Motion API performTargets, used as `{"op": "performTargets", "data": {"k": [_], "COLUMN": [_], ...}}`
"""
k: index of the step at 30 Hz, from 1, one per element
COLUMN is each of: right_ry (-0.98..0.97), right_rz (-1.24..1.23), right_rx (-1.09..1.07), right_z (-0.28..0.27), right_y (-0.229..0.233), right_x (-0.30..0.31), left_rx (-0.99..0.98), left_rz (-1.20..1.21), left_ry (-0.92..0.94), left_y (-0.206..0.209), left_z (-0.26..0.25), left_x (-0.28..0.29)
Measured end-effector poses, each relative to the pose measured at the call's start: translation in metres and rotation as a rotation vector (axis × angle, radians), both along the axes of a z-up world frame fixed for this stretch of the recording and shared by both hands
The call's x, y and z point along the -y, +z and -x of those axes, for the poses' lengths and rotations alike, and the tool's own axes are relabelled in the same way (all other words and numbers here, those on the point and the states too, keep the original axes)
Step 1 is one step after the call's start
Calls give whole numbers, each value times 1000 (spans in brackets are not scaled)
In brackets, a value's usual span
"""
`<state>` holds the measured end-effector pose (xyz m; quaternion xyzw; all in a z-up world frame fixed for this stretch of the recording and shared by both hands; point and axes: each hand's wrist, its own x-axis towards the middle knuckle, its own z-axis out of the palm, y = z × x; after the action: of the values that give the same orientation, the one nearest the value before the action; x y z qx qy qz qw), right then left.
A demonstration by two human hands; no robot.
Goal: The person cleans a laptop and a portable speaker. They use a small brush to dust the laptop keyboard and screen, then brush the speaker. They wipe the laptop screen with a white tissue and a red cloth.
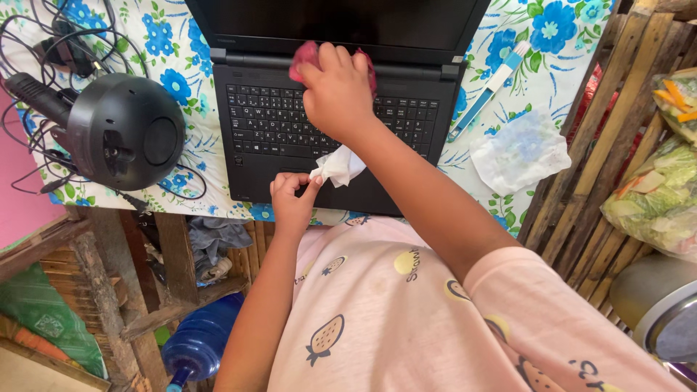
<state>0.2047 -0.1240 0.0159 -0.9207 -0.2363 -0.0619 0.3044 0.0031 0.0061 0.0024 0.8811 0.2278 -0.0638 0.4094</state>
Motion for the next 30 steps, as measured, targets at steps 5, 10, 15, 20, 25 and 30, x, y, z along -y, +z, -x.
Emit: {"op": "performTargets", "data": {"k": [5, 10, 15, 20, 25, 30], "right_ry": [26, 35, -19, -143, -205, -168], "right_rz": [-69, -9, -290, -577, -695, -757], "right_rx": [-8, -275, -693, -1016, -796, -920], "right_z": [8, 13, 17, 19, 4, -9], "right_y": [10, 30, 47, 47, 36, 51], "right_x": [19, 21, 28, 36, 56, 76], "left_rx": [-17, 11, 8, 54, -84, -147], "left_rz": [-22, -20, 19, 172, 257, 319], "left_ry": [-17, -51, -1, 137, 123, 110], "left_y": [-1, 0, -6, -12, -13, -10], "left_z": [-2, 1, 2, 7, 8, 4], "left_x": [2, 0, 0, 3, -3, -3]}}
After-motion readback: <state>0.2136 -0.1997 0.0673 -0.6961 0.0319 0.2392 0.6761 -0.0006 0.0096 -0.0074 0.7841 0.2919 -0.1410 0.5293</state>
